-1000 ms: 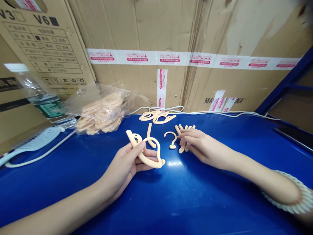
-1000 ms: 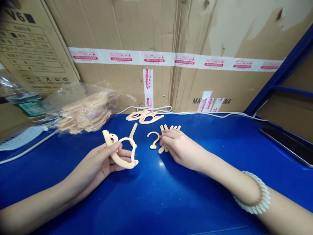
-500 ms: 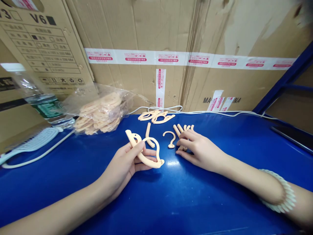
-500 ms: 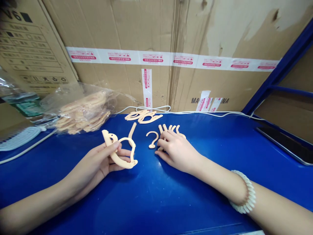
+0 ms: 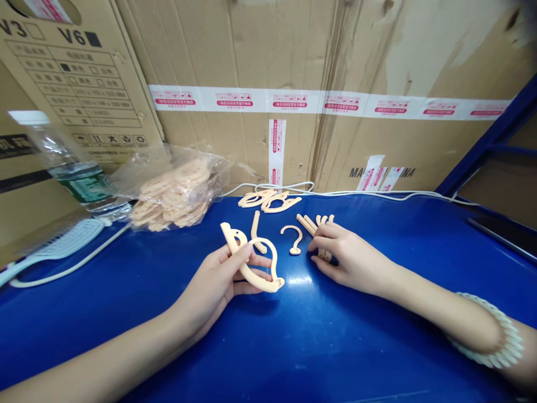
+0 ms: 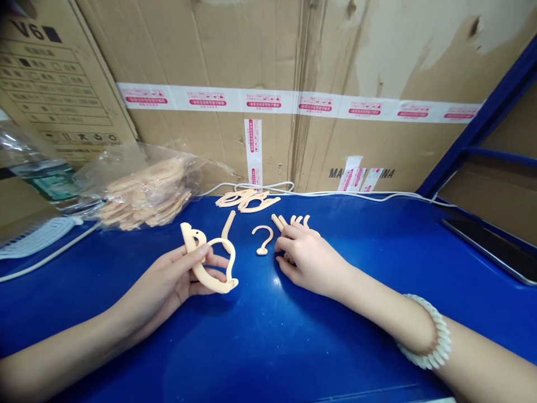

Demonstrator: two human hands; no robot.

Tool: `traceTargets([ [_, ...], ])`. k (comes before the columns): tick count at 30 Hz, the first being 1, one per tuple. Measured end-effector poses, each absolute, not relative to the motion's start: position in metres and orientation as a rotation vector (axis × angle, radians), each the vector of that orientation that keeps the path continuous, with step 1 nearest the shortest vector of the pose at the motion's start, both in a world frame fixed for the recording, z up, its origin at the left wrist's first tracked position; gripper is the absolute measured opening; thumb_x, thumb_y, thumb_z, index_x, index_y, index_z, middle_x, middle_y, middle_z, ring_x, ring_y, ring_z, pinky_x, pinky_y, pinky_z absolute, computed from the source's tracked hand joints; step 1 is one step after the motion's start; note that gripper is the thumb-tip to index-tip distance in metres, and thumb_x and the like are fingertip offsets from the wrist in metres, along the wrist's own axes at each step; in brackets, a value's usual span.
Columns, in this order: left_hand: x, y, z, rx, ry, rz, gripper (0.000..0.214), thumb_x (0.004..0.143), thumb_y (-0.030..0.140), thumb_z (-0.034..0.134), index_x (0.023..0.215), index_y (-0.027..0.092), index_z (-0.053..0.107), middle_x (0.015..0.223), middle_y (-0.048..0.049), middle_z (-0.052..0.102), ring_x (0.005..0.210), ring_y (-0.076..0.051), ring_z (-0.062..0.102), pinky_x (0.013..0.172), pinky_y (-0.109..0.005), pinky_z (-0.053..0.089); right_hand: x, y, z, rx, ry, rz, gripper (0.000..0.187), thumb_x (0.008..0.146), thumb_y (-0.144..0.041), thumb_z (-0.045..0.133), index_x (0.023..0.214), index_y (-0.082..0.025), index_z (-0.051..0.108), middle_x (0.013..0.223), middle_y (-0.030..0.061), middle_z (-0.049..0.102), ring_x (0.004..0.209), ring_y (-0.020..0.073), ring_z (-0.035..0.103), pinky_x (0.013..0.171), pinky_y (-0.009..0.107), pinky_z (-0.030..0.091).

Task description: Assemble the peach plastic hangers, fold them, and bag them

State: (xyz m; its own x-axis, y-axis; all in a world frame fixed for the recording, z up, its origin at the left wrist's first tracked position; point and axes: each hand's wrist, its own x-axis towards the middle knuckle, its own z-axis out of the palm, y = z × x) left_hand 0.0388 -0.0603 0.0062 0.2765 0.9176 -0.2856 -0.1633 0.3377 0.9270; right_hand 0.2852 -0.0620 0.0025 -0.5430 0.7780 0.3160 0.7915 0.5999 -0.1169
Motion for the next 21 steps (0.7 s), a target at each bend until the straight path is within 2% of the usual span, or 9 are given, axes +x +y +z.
traceTargets([
  [4,0.038,-0.06,0.004,0.957,1.01,0.882,0.021,0.096,0.023,0.051,0.081,0.012,0.061,0.081,-0.0123,0.074,0.066,-0.022,0.073,0.065,-0.033,0.061,0.292,-0.067,0.017,-1.241,-2.532,-0.076,0.019,0.081,-0.014,0.06,0.098,-0.018,0.068,0.091,0.0097,0.063,0.091,0.0248,0.058,0.084,0.041,0.05],
  [8,0.037,-0.06,0.003,0.993,0.998,0.863,0.021,0.096,0.026,0.052,0.084,0.012,0.063,0.088,-0.0122,0.073,0.068,-0.021,0.072,0.067,-0.034,0.061,0.301,-0.069,0.027,-1.276,-2.617,-0.009,0.024,0.082,-0.014,0.063,0.105,-0.019,0.066,0.099,0.0099,0.063,0.092,0.0233,0.061,0.081,0.037,0.052],
  [14,0.037,-0.06,0.004,1.004,1.0,0.855,0.022,0.096,0.025,0.051,0.082,0.012,0.062,0.085,-0.0108,0.072,0.068,-0.021,0.072,0.067,-0.035,0.061,0.301,-0.064,0.018,-1.29,-2.646,0.034,0.015,0.087,-0.013,0.062,0.097,-0.019,0.071,0.094,0.0075,0.064,0.081,0.0185,0.066,0.074,0.03,0.053],
  [21,0.038,-0.062,0.007,1.004,1.003,0.848,0.019,0.093,0.024,0.052,0.083,0.012,0.063,0.083,-0.0109,0.072,0.067,-0.021,0.071,0.067,-0.035,0.06,0.302,-0.059,0.014,-1.272,-2.608,0.06,0.013,0.089,-0.015,0.06,0.09,-0.018,0.072,0.089,0.0074,0.065,0.08,0.019,0.066,0.075,0.031,0.054],
])
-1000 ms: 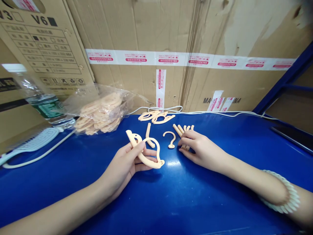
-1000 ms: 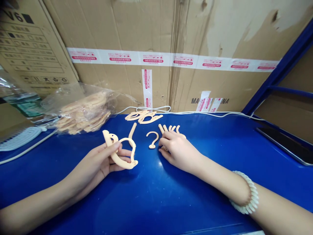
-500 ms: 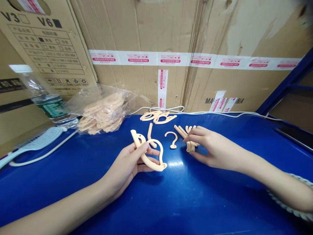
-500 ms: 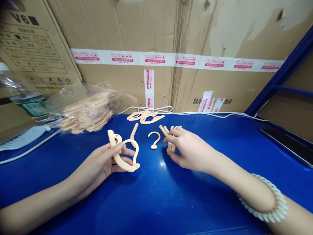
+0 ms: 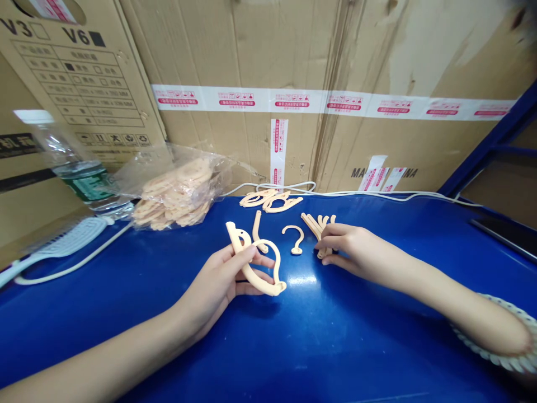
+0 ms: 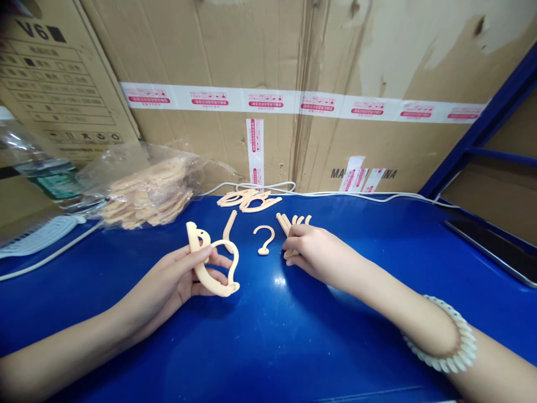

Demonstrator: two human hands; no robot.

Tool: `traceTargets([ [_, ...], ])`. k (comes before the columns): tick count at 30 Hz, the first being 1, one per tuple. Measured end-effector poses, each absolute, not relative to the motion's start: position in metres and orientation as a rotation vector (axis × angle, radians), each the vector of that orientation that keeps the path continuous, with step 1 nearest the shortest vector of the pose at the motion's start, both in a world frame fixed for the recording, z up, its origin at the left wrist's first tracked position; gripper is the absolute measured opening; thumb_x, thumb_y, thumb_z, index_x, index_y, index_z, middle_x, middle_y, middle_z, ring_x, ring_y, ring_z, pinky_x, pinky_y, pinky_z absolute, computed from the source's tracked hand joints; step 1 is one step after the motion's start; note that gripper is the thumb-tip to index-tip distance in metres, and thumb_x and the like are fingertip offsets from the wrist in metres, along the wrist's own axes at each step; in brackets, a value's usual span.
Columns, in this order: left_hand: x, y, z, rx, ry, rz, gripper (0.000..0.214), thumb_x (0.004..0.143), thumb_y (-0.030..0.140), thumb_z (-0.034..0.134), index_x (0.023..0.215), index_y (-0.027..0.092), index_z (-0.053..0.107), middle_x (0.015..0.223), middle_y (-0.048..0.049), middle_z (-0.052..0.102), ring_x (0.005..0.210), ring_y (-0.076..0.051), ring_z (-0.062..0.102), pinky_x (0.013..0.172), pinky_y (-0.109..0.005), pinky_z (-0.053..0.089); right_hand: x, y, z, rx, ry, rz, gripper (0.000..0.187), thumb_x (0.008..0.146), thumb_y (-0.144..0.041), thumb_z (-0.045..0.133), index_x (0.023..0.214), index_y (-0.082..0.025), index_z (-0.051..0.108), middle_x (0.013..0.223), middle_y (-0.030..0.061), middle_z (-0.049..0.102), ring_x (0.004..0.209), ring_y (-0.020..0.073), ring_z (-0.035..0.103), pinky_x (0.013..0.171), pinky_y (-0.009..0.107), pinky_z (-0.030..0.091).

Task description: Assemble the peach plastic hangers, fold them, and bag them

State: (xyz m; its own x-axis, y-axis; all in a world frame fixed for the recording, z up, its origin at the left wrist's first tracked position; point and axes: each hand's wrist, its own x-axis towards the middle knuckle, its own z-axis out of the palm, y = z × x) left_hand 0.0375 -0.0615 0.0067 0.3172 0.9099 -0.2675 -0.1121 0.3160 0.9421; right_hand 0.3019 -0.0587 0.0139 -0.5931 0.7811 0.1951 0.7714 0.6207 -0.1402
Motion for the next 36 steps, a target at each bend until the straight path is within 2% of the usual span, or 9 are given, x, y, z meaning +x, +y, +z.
traceTargets([
  [4,0.036,-0.062,0.008,1.048,0.927,0.823,0.008,0.082,0.017,0.057,0.086,0.013,0.062,0.089,-0.0104,0.073,0.072,-0.025,0.073,0.069,-0.036,0.06,0.296,-0.065,0.017,-1.196,-2.571,-0.074,0.022,0.09,-0.016,0.058,0.111,-0.019,0.066,0.105,0.0104,0.066,0.098,0.023,0.064,0.083,0.035,0.053],
  [8,0.037,-0.063,0.005,1.136,0.829,0.774,0.016,0.072,0.012,0.061,0.088,0.014,0.062,0.089,-0.0071,0.072,0.076,-0.025,0.073,0.072,-0.036,0.059,0.278,-0.081,0.018,-0.902,-2.591,-0.221,0.033,0.096,-0.016,0.049,0.128,-0.017,0.055,0.123,0.013,0.062,0.109,0.0231,0.059,0.088,0.038,0.051],
  [13,0.039,-0.067,0.003,1.26,0.805,0.721,0.017,0.079,0.018,0.061,0.096,0.014,0.061,0.073,-0.0049,0.072,0.07,-0.023,0.072,0.07,-0.032,0.059,0.26,-0.096,0.013,-0.632,-2.739,-0.419,0.031,0.101,-0.015,0.037,0.118,-0.015,0.062,0.124,0.0095,0.065,0.099,0.0224,0.06,0.082,0.037,0.049],
  [18,0.038,-0.068,0.004,1.315,0.838,0.765,0.022,0.082,0.023,0.063,0.102,0.015,0.062,0.079,-0.0038,0.072,0.067,-0.02,0.07,0.068,-0.029,0.057,0.261,-0.094,0.01,-0.662,-2.718,-0.43,0.028,0.1,-0.015,0.039,0.104,-0.015,0.067,0.1,0.0093,0.071,0.089,0.0214,0.06,0.076,0.036,0.047],
  [21,0.035,-0.067,0.002,1.41,0.872,0.788,0.019,0.086,0.027,0.061,0.101,0.015,0.061,0.071,-0.0021,0.07,0.064,-0.018,0.069,0.067,-0.027,0.055,0.263,-0.093,0.01,-0.715,-2.692,-0.249,0.022,0.097,-0.016,0.046,0.105,-0.015,0.067,0.098,0.0101,0.069,0.088,0.0217,0.06,0.076,0.037,0.048],
  [24,0.033,-0.065,0.0,1.541,0.853,0.79,0.019,0.089,0.033,0.059,0.096,0.016,0.061,0.07,-0.0011,0.069,0.063,-0.018,0.069,0.066,-0.027,0.054,0.264,-0.095,0.012,-0.796,-2.528,0.111,0.025,0.094,-0.016,0.05,0.116,-0.017,0.064,0.121,0.0128,0.06,0.111,0.0222,0.056,0.092,0.037,0.048],
  [28,0.032,-0.065,-0.002,1.7,0.781,0.809,0.02,0.092,0.034,0.055,0.097,0.017,0.065,0.074,0.0001,0.065,0.065,-0.016,0.067,0.064,-0.025,0.054,0.266,-0.096,0.015,-0.906,-2.248,0.59,0.036,0.092,-0.022,0.058,0.127,-0.026,0.058,0.141,0.0085,0.05,0.137,0.0224,0.038,0.111,0.039,0.036],
  [32,0.031,-0.067,-0.003,1.811,0.773,0.827,0.022,0.093,0.032,0.054,0.101,0.018,0.069,0.085,-0.0015,0.064,0.066,-0.014,0.064,0.062,-0.025,0.054,0.268,-0.092,0.015,-0.865,-2.076,1.059,0.036,0.094,-0.026,0.056,0.13,-0.029,0.058,0.135,0.0056,0.059,0.128,0.0212,0.052,0.107,0.038,0.042],
  [36,0.03,-0.067,-0.003,1.865,0.805,0.862,0.022,0.094,0.032,0.053,0.102,0.019,0.069,0.078,-0.0006,0.063,0.067,-0.014,0.062,0.061,-0.024,0.051,0.27,-0.088,0.016,-0.898,-1.936,1.16,0.032,0.091,-0.028,0.061,0.123,-0.026,0.063,0.129,0.0063,0.064,0.12,0.0235,0.058,0.105,0.041,0.045],
])
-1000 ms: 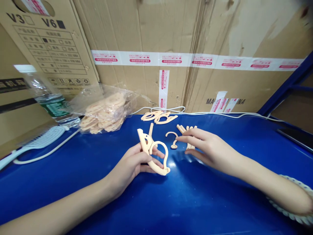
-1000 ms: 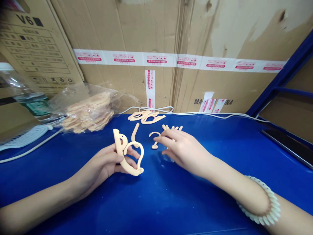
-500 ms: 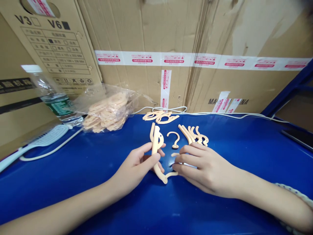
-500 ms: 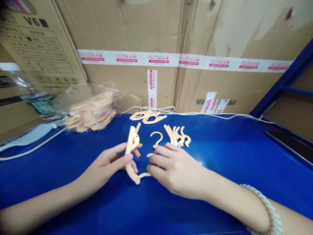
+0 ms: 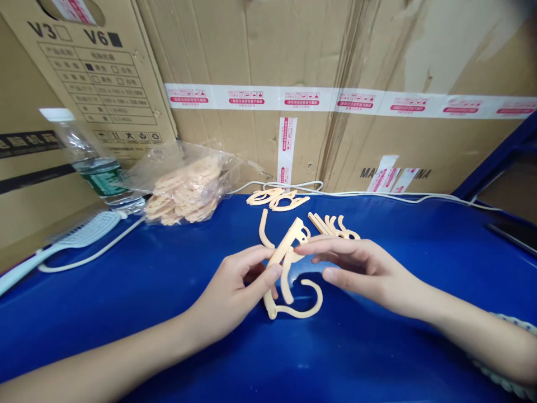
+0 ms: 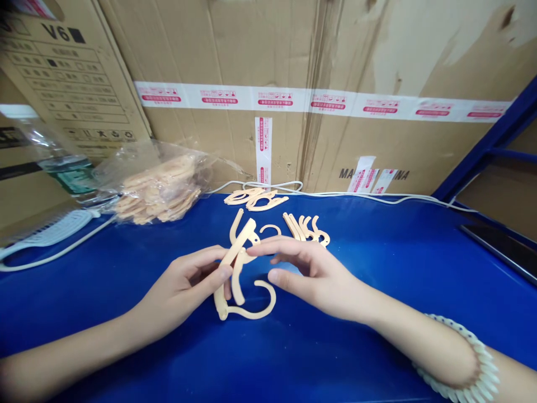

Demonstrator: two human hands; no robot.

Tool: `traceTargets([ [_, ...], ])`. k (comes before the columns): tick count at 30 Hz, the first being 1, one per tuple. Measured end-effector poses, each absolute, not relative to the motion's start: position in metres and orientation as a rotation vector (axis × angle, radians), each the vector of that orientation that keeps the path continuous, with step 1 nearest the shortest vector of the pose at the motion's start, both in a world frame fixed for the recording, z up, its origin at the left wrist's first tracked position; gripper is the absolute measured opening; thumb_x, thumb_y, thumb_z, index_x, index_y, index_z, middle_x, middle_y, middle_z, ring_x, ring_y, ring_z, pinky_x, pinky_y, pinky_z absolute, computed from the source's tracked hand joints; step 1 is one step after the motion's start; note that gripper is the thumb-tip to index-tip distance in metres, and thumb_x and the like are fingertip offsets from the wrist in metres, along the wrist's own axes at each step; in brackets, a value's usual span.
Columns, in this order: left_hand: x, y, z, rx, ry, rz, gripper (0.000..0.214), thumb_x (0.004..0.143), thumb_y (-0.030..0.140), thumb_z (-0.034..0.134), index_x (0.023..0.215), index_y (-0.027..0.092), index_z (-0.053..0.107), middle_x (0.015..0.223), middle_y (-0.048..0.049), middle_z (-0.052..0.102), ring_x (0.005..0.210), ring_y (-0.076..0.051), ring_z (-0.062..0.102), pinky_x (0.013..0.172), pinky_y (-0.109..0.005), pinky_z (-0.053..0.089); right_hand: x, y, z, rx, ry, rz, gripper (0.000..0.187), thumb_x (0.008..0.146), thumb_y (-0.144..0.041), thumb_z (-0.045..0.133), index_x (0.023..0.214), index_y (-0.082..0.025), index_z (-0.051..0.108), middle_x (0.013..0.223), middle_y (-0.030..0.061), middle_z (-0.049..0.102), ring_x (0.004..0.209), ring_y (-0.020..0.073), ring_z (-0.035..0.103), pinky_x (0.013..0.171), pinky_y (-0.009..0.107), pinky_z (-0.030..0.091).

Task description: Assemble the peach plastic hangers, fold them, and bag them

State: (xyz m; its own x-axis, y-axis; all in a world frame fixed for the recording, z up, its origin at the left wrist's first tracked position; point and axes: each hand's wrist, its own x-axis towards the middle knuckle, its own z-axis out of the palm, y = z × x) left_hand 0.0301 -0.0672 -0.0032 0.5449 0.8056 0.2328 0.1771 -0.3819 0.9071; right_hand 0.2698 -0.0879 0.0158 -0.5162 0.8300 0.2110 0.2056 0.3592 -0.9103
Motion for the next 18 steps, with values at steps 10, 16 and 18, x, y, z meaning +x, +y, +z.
traceTargets([
  [10,0.027,-0.063,-0.009,1.972,0.95,0.947,0.022,0.098,0.032,0.048,0.099,0.02,0.066,0.071,0.0032,0.056,0.054,-0.008,0.053,0.047,-0.018,0.043,0.263,-0.082,0.013,-1.042,-1.504,1.228,0.026,0.086,-0.035,0.069,0.104,-0.021,0.058,0.091,0.0019,0.068,0.07,0.0134,0.069,0.072,0.028,0.055],
  [16,0.025,-0.061,-0.012,2.389,0.91,1.094,0.023,0.097,0.016,0.05,0.115,0.019,0.064,0.085,-0.0004,0.061,0.074,-0.011,0.06,0.065,-0.02,0.047,0.26,-0.086,0.012,-1.045,-1.54,1.473,0.029,0.09,-0.042,0.062,0.102,-0.017,0.054,0.077,0.0017,0.067,0.049,0.0093,0.06,0.045,0.021,0.047],
  [18,0.024,-0.061,-0.014,2.53,0.841,1.154,0.023,0.095,0.013,0.051,0.116,0.015,0.062,0.091,-0.0032,0.064,0.079,-0.012,0.062,0.069,-0.021,0.048,0.26,-0.087,0.011,-1.03,-1.578,1.554,0.029,0.091,-0.044,0.059,0.095,-0.016,0.056,0.077,0.003,0.067,0.046,0.0085,0.059,0.041,0.019,0.044],
])
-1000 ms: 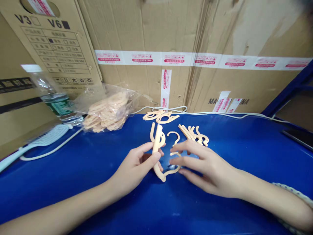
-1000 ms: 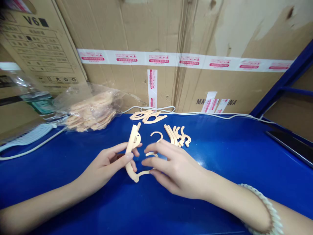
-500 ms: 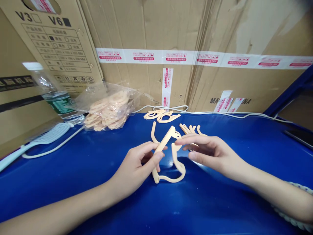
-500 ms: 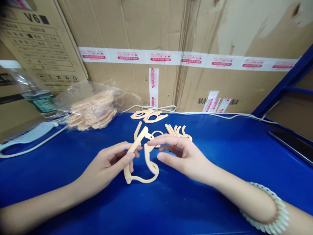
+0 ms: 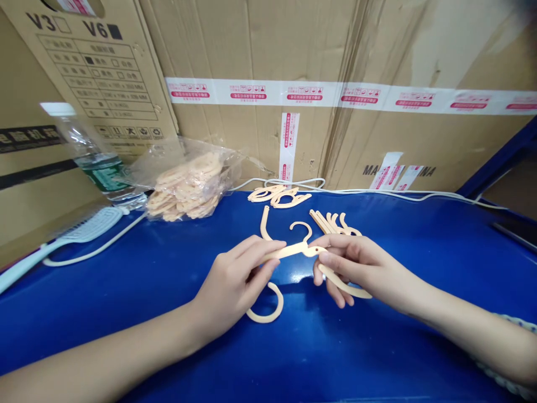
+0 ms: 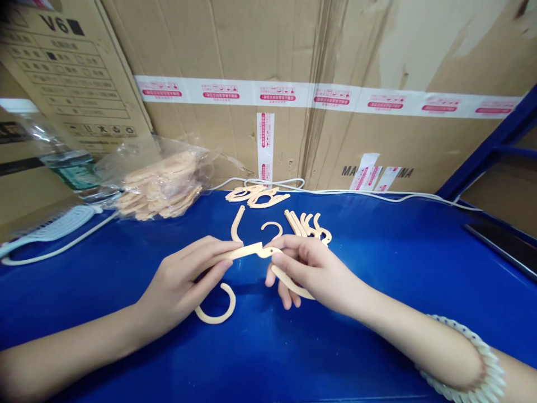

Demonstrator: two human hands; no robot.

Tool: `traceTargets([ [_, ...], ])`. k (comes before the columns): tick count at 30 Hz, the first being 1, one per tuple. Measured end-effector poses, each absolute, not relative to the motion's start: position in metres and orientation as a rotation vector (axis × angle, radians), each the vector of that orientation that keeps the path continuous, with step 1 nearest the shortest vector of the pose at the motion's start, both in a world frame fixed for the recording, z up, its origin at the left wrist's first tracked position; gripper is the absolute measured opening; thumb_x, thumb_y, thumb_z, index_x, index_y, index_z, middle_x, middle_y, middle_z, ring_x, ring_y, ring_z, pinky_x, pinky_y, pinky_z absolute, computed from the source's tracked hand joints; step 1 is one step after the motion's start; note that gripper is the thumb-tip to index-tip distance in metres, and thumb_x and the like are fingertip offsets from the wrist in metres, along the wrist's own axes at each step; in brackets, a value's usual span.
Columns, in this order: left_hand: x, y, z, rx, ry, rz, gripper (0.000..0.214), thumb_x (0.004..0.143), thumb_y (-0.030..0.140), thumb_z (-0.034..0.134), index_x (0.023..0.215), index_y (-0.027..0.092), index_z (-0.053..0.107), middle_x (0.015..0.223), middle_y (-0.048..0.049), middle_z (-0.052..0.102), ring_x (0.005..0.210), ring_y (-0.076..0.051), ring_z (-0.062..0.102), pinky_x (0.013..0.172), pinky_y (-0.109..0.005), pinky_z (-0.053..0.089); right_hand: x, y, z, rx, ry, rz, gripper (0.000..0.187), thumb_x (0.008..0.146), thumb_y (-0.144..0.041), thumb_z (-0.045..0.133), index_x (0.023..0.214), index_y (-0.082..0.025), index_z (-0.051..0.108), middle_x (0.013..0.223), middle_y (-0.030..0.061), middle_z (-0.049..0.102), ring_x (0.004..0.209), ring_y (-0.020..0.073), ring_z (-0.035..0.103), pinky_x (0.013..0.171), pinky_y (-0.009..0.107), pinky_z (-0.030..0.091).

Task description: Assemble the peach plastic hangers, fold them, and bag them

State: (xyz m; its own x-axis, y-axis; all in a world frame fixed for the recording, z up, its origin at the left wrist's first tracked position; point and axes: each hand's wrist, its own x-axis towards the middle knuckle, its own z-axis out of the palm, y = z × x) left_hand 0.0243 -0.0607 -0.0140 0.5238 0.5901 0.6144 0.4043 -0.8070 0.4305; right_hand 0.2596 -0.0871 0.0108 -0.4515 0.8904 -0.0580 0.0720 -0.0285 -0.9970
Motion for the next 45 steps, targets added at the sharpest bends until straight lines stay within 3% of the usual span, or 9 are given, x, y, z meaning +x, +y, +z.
traceTargets([
  [5,0.021,-0.062,-0.017,2.878,0.725,1.2,0.022,0.096,0.013,0.053,0.117,0.011,0.059,0.096,-0.007,0.069,0.079,-0.015,0.066,0.066,-0.023,0.05,0.257,-0.092,0.009,-0.993,-1.589,1.68,0.031,0.093,-0.045,0.056,0.1,-0.015,0.06,0.078,0.0035,0.069,0.043,0.0073,0.059,0.038,0.016,0.042],
  [10,0.02,-0.065,-0.015,3.189,0.607,1.135,0.021,0.098,0.016,0.048,0.116,0.007,0.057,0.074,-0.0026,0.067,0.055,-0.013,0.062,0.047,-0.023,0.043,0.252,-0.098,0.009,-1.008,-1.598,1.813,0.035,0.093,-0.047,0.055,0.1,-0.013,0.063,0.073,0.0035,0.069,0.04,0.0058,0.056,0.035,0.014,0.039],
  [15,0.023,-0.068,-0.01,3.362,0.589,1.073,0.024,0.102,0.02,0.039,0.101,0.008,0.06,0.06,0.0016,0.058,0.045,-0.013,0.054,0.038,-0.027,0.035,0.25,-0.101,0.008,-1.087,-1.612,1.823,0.039,0.089,-0.052,0.057,0.095,-0.013,0.062,0.068,0.002,0.067,0.032,0.0044,0.05,0.031,0.013,0.033],
  [18,0.023,-0.071,-0.008,3.403,0.625,0.999,0.028,0.103,0.02,0.037,0.096,0.01,0.062,0.057,0.002,0.056,0.042,-0.014,0.051,0.036,-0.029,0.032,0.249,-0.103,0.008,-1.141,-1.691,1.737,0.038,0.09,-0.051,0.055,0.083,-0.014,0.06,0.063,0.0005,0.065,0.032,0.004,0.047,0.031,0.013,0.031],
  [24,0.023,-0.074,-0.007,3.445,0.621,0.939,0.026,0.102,0.019,0.039,0.093,0.01,0.061,0.057,0.0023,0.054,0.042,-0.014,0.049,0.035,-0.03,0.029,0.247,-0.11,0.007,-1.208,-1.873,1.477,0.04,0.095,-0.047,0.048,0.07,-0.017,0.056,0.043,-0.0069,0.045,0.032,0.0055,0.041,0.035,0.016,0.029],
  [30,0.021,-0.075,-0.005,3.428,0.635,0.973,0.027,0.103,0.021,0.036,0.095,0.01,0.059,0.057,0.0026,0.053,0.042,-0.013,0.047,0.036,-0.03,0.029,0.245,-0.115,0.003,-1.192,-1.996,1.139,0.036,0.098,-0.041,0.047,0.071,-0.018,0.055,0.049,-0.0059,0.047,0.037,0.0062,0.046,0.043,0.018,0.036],
  [35,0.021,-0.076,-0.003,3.401,0.647,0.97,0.027,0.104,0.022,0.035,0.095,0.011,0.058,0.058,0.0027,0.052,0.043,-0.013,0.046,0.037,-0.03,0.028,0.244,-0.116,0.005,-1.124,-2.09,0.89,0.036,0.099,-0.035,0.044,0.067,-0.019,0.053,0.047,-0.0053,0.047,0.038,0.0074,0.045,0.045,0.02,0.036],
  [45,0.021,-0.08,-0.001,3.362,0.687,1.019,0.027,0.104,0.023,0.035,0.092,0.013,0.057,0.059,0.0022,0.053,0.045,-0.012,0.047,0.039,-0.028,0.029,0.243,-0.124,0.007,-1.072,-2.151,0.556,0.025,0.098,-0.026,0.044,0.079,-0.021,0.057,0.056,-0.003,0.052,0.043,0.0087,0.045,0.046,0.022,0.036],
])
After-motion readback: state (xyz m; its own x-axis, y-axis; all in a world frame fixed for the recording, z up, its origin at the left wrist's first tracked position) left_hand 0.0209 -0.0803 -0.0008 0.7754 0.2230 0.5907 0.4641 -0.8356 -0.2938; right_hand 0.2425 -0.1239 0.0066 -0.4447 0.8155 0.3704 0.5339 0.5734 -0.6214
